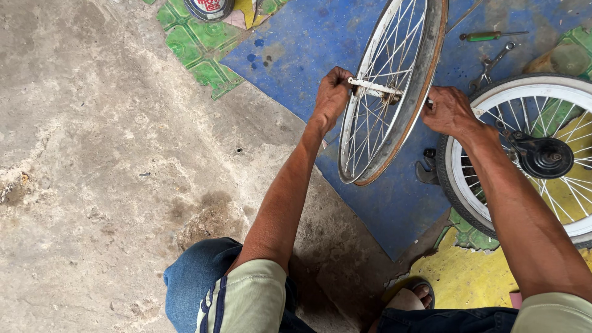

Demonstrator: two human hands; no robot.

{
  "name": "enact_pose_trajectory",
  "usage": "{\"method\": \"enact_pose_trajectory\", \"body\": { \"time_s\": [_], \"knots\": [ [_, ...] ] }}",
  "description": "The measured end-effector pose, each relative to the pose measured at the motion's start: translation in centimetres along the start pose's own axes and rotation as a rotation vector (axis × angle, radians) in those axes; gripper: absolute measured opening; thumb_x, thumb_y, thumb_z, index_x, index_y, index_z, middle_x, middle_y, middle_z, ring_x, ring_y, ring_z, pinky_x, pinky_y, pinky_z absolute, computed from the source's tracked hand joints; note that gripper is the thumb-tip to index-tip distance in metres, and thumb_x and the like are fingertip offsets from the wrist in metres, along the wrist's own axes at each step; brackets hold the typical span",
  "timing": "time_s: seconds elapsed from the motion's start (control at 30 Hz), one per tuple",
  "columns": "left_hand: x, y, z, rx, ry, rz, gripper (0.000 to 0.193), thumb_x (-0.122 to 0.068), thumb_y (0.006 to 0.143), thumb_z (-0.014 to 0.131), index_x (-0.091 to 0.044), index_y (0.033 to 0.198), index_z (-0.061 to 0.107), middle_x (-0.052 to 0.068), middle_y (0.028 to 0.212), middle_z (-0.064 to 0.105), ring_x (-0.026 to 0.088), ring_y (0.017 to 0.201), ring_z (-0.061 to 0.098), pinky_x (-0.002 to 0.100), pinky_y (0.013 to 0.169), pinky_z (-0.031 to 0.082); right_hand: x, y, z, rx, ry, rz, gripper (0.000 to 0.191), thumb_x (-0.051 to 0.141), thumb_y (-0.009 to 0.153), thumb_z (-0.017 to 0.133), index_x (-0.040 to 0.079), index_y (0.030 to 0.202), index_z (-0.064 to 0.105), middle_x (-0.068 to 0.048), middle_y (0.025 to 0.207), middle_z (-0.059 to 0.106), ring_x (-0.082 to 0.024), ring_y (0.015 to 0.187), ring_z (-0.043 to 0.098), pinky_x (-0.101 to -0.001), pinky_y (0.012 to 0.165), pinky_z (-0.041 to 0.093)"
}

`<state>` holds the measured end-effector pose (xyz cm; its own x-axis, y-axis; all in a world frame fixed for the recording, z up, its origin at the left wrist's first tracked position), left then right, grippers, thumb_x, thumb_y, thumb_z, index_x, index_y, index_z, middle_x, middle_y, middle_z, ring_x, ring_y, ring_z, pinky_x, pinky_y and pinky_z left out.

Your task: The person removes the axle from a bicycle wheel using a wrench, then places the wheel aside. They pick up a second wheel with a tire and cassette, and use a wrench to tighten the axle nuts on both sides. The person spins the wheel to check alignment and continues tightening the nuts.

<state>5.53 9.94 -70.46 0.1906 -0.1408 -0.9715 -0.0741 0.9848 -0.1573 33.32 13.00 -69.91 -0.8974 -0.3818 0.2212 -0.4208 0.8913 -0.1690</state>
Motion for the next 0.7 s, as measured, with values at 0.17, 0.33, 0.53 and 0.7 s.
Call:
{"method": "enact_pose_trajectory", "body": {
  "time_s": [0.17, 0.33, 0.53, 0.7],
  "knots": [
    [-0.2, 0.3, -0.1, -0.07, -0.355, -0.231, 0.01, -0.006, 0.092, 0.053, -0.004, 0.094, 0.063, 0.009, 0.085, 0.07, 0.018, 0.078, 0.066, 0.035, 0.072, 0.056, -0.4, 0.1, 0.2, 0.039, -0.001, 0.026, 0.015, 0.016, 0.095, 0.069, 0.006, 0.106, 0.071, -0.012, 0.068, 0.064, -0.025, 0.063, 0.067, -0.0433, 0.068, 0.057],
    [-0.7, 0.6, -0.1, -0.104, -0.324, -0.264, 0.01, -0.008, 0.092, 0.055, -0.003, 0.097, 0.063, 0.009, 0.086, 0.069, 0.017, 0.081, 0.065, 0.034, 0.074, 0.055, -0.4, 0.1, -0.1, 0.069, 0.042, 0.073, 0.028, 0.022, 0.092, 0.074, 0.012, 0.117, 0.071, -0.013, 0.073, 0.066, -0.025, 0.068, 0.068, -0.044, 0.07, 0.057],
    [-0.4, 1.3, -0.4, -0.209, -0.533, -0.241, 0.01, -0.004, 0.095, 0.054, 0.001, 0.097, 0.062, 0.011, 0.083, 0.064, 0.019, 0.074, 0.062, 0.036, 0.069, 0.056, -0.5, 0.3, 0.0, 0.097, 0.188, 0.178, 0.033, 0.025, 0.092, 0.078, 0.011, 0.121, 0.073, -0.014, 0.086, 0.069, -0.025, 0.079, 0.07, -0.0442, 0.076, 0.059],
    [-1.2, 2.0, -3.3, -0.361, -0.668, -0.13, 0.013, 0.002, 0.09, 0.049, 0.006, 0.097, 0.059, 0.017, 0.084, 0.066, 0.021, 0.066, 0.06, 0.036, 0.058, 0.056, -0.7, 0.4, -0.1, 0.097, 0.176, 0.186, 0.04, 0.024, 0.088, 0.081, 0.01, 0.124, 0.071, -0.018, 0.089, 0.068, -0.029, 0.081, 0.069, -0.0454, 0.078, 0.058]
  ]
}}
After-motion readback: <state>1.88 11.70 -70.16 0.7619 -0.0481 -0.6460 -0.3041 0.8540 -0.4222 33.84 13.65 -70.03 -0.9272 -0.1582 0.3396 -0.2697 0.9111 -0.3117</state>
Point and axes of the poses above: each hand's wrist, its own y-axis towards the middle knuckle, its own z-axis out of the palm, x = y × z, the point moved 1 cm from there along y, towards the middle knuckle
